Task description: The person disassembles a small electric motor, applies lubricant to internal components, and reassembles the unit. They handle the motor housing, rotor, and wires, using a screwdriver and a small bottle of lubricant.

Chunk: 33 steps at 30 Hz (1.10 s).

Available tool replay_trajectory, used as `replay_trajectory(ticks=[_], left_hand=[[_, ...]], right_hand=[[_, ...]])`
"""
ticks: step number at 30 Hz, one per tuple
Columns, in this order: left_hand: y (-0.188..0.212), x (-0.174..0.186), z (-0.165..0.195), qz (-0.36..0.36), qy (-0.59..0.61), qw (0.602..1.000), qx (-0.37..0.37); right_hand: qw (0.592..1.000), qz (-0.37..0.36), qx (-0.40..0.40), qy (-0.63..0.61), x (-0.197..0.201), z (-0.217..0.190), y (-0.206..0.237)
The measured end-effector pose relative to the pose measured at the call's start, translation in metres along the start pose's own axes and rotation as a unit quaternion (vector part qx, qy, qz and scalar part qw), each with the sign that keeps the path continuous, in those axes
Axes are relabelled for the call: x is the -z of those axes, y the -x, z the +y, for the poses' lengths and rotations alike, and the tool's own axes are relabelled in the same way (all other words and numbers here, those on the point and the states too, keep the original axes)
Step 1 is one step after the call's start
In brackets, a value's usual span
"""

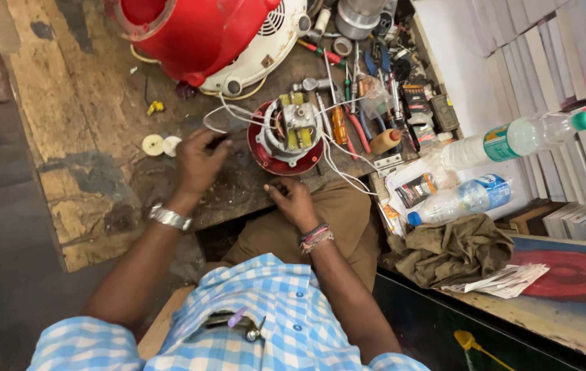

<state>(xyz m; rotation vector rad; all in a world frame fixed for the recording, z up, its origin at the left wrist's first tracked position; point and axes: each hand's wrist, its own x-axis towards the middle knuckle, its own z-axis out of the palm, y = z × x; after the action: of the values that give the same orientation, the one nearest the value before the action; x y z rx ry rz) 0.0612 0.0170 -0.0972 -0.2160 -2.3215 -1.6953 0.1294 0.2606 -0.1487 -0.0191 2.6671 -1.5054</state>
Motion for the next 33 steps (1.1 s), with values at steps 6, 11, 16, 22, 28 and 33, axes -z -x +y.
replay_trajectory(ticks=[6, 11, 16, 22, 28, 33], left_hand=[[-0.017, -0.035, 0.028, -0.048, -0.042, 0.998, 0.001], [-0.017, -0.045, 0.02, -0.053, -0.062, 0.996, 0.032], [-0.017, -0.048, 0.005, -0.035, -0.041, 0.998, -0.026], [-0.019, -0.047, -0.001, -0.063, 0.021, 0.998, 0.01], [-0.019, -0.041, 0.004, -0.071, -0.031, 0.996, 0.053], [-0.025, -0.031, 0.012, -0.092, -0.039, 0.995, 0.013]], right_hand=[[1.0, 0.006, 0.009, -0.015, 0.004, -0.004, 0.0], [1.0, 0.003, 0.02, -0.01, 0.005, -0.006, 0.001], [1.0, -0.004, 0.019, -0.013, 0.002, -0.004, -0.002], [1.0, 0.006, 0.024, -0.011, 0.001, -0.004, -0.003], [1.0, 0.012, 0.024, 0.002, 0.005, -0.01, 0.0], [1.0, 0.018, 0.025, -0.005, 0.006, -0.013, 0.001]])
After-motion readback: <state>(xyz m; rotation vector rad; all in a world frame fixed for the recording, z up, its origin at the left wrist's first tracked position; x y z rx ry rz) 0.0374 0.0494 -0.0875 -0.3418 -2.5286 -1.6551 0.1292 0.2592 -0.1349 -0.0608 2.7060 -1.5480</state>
